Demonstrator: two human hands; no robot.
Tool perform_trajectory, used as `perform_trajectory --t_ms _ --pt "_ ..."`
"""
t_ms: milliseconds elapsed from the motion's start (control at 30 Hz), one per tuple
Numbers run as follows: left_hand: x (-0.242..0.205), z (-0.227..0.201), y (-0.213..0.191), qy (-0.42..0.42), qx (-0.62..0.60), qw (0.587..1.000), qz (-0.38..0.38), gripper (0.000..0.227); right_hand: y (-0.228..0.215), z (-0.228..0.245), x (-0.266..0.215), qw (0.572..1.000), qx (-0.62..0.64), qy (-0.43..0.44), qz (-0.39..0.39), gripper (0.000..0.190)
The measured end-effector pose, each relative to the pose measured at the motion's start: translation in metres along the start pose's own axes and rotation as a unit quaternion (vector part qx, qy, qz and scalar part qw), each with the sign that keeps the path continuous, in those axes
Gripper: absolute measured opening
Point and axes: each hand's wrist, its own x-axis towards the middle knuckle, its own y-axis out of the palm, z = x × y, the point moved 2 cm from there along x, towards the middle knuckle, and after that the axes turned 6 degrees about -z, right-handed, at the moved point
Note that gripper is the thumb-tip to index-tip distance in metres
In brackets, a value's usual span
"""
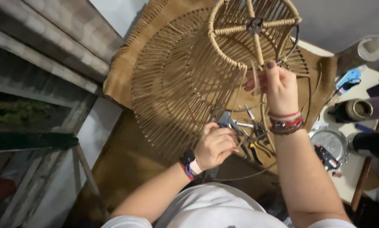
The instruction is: Weaving a wicker lampshade by threading and securing rattan strands onto a frame.
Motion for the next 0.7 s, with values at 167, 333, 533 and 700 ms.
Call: perform_trajectory --t_ms 167,333,533,700 --pt "-0.027 0.029 0.012 0.119 0.021 0.991 0.064 0.017 0.005 0.042 -0.049 0.993 0.016 0.114 0.029 0.060" --pt "-0.034 0.011 0.002 -0.215 -0.229 0.949 -0.012 0.018 -0.006 0.000 -0.151 0.991 -0.118 -0.054 0.032 0.026" --pt "0.002 -0.018 -0.009 -0.545 -0.440 0.710 -0.073 0.026 0.014 -0.101 -0.243 0.882 -0.358 -0.140 0.273 0.018" --pt "0.015 -0.008 -0.024 -0.567 -0.481 0.662 0.098 0.041 0.001 -0.140 -0.248 0.903 -0.384 0.022 0.190 0.022"
